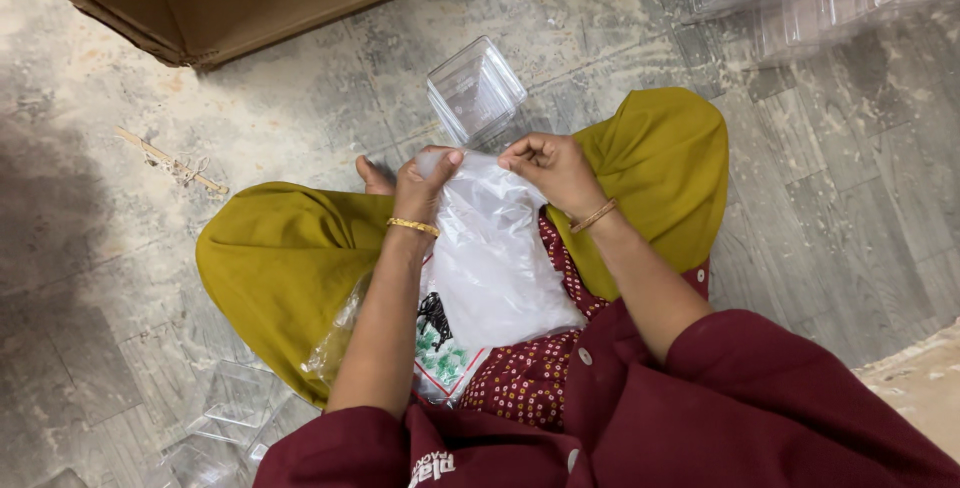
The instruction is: The person sits on the floor and packs clear plastic containers one at a time into printed plastic bags, then sets the filled bags aside with other completed bags. The person repeatedly opens a bag, inserts a container, and places the bagged container on a pile.
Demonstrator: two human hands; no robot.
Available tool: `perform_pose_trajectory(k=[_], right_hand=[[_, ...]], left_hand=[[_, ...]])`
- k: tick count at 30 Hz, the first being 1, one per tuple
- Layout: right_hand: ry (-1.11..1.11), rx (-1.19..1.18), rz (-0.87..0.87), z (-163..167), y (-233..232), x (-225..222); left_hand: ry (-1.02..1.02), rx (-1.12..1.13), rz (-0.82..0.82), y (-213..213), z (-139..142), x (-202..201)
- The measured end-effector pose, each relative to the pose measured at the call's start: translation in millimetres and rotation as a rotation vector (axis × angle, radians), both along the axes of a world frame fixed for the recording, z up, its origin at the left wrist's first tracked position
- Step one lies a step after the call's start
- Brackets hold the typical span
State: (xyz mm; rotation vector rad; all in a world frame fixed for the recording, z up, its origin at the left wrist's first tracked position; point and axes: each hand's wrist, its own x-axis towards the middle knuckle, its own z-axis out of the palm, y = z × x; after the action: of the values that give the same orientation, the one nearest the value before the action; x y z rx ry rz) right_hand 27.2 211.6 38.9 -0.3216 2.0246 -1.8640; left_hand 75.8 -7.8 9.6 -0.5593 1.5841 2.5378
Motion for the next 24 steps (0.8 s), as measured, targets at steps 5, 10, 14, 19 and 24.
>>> perform_pose_trajectory(k=[5,10,14,19,24], right_hand=[[0.186,0.191,0.001,11.0,-7.1,5.3],[0.180,0.145,0.006,23.1,-11.1,8.6],[0.107,0.200,-0.002,27.8,-10.3,11.9],[0.157,0.342,-0.023,13.1,-7.5,12.6],[-0.059,-0.174,-0.079,-21.2,1.5,4.0]], left_hand=[[0.136,0.140,0.086,5.8,-7.9,-1.1],[0.122,0.050,0.097,10.0,-14.7,-0.6],[0.044,-0.019,0.008,12.5,-13.4,5.4],[0.010,-0.031,0.016,11.1,-2.0,14.0],[-0.019,0.042,-0.200,13.8,-0.1,14.0]])
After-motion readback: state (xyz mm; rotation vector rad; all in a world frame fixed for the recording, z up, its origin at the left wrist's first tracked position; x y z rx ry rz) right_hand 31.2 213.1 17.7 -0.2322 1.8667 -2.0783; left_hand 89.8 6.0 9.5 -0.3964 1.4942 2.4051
